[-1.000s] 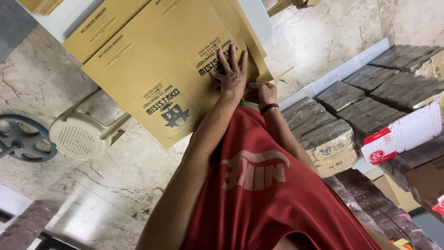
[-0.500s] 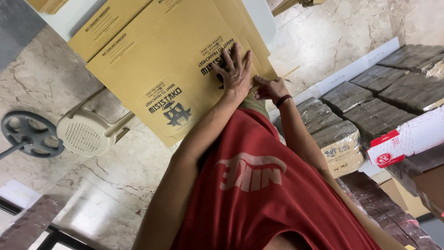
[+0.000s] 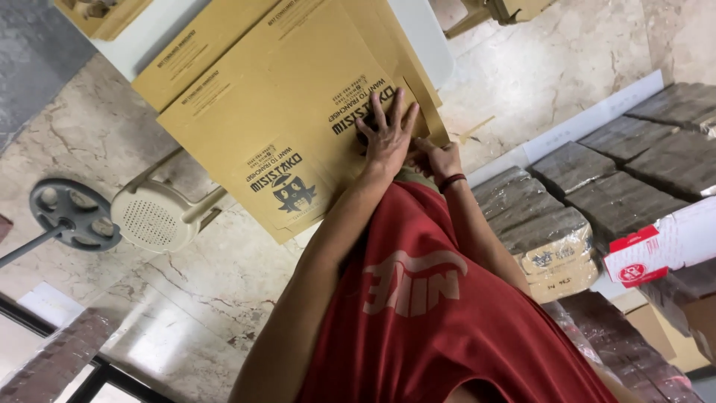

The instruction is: Picking up flat cardboard pizza boxes from a stack and moving them to another location

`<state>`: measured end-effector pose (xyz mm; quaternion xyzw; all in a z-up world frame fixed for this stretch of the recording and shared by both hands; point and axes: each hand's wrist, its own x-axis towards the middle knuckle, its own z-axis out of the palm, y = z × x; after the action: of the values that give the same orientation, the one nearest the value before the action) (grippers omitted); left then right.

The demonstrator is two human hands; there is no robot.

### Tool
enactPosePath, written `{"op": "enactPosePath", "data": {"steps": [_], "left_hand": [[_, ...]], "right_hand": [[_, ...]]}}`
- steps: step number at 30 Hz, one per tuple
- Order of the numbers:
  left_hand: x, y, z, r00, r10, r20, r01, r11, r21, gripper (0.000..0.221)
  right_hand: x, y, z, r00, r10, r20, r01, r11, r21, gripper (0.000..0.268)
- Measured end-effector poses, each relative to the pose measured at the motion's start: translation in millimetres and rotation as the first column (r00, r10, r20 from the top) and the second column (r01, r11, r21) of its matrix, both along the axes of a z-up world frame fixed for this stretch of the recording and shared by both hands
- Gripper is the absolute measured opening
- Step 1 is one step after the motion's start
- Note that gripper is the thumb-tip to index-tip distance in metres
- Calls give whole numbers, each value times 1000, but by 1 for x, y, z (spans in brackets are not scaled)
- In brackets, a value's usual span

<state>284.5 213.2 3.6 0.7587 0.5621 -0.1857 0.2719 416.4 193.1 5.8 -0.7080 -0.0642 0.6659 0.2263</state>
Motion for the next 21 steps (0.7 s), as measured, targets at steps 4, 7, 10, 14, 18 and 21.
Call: {"op": "enactPosePath", "data": {"steps": [4,7,10,14,18,21], "left_hand": [[3,-32,-32,983,11,-186,69,904,421,72],[9,-28,-36,969,58,-240,145,652,745,68],[-2,8,-3,998,23,-57,9,858,514,65],[-24,11,14,987,21,162,-18,1000,-17,60],[-45,40,-22,955,109,275,-178,954,240,71],[-47,72,-44,958,267,107,-288,892,349,139]], "right_hand": [[-9,-10,20,795,475,376,-547,830,108,38],[4,-5,47,818,467,337,-543,819,184,39],[8,12,51,808,468,359,-565,788,244,35],[42,14,53,939,344,26,-343,924,167,60],[55,57,54,849,528,9,-528,849,13,67],[43,85,30,674,739,-14,-739,674,-8,51]]}}
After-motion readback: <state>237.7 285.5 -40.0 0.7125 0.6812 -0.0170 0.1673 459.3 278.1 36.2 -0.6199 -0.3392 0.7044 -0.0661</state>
